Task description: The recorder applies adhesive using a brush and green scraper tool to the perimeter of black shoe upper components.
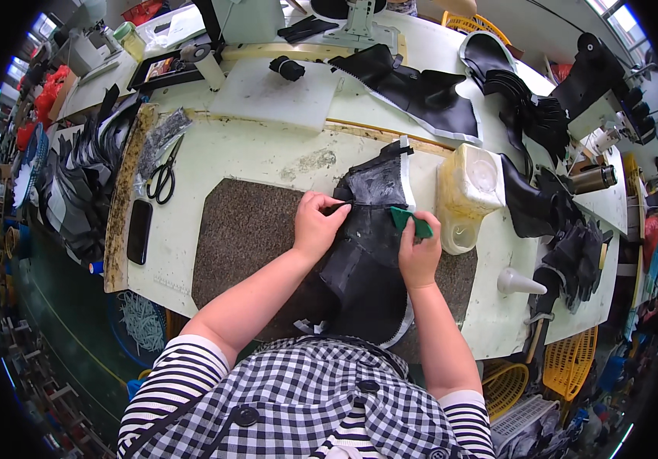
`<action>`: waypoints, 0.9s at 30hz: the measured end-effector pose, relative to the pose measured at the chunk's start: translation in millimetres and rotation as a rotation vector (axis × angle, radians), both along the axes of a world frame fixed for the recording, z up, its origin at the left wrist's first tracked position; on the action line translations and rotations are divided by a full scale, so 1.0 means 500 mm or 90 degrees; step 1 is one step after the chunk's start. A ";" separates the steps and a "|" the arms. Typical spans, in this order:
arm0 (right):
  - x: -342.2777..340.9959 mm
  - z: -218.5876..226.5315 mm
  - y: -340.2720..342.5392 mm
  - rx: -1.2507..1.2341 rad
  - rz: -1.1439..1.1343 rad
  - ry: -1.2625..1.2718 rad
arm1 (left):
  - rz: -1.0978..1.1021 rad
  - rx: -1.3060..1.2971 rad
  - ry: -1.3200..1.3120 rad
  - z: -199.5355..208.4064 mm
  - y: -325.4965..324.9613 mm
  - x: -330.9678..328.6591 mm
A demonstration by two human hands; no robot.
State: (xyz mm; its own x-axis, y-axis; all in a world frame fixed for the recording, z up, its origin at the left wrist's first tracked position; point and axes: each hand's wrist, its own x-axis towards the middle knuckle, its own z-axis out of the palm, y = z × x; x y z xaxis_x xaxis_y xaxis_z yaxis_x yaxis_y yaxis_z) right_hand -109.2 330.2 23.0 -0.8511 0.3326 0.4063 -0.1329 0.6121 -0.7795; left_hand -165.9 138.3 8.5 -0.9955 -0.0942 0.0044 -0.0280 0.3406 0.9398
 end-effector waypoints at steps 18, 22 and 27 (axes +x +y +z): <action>-0.160 0.024 -0.042 0.022 0.109 -0.105 | -0.021 -0.266 -0.039 0.034 -0.010 -0.001; -0.135 0.011 0.037 0.191 0.052 -0.043 | -0.062 -0.194 -0.063 0.043 -0.004 0.002; 0.007 0.077 0.086 0.030 0.010 -0.089 | 0.000 -0.191 0.154 0.068 0.005 0.012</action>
State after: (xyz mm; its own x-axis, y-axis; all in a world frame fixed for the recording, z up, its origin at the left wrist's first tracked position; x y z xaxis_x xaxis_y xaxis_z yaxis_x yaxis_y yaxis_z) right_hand -105.9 373.0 61.6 -0.9056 0.3015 0.2982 -0.0350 0.6476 -0.7611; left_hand -160.0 140.7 42.3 -0.9624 -0.0523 0.2666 0.1827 0.6017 0.7775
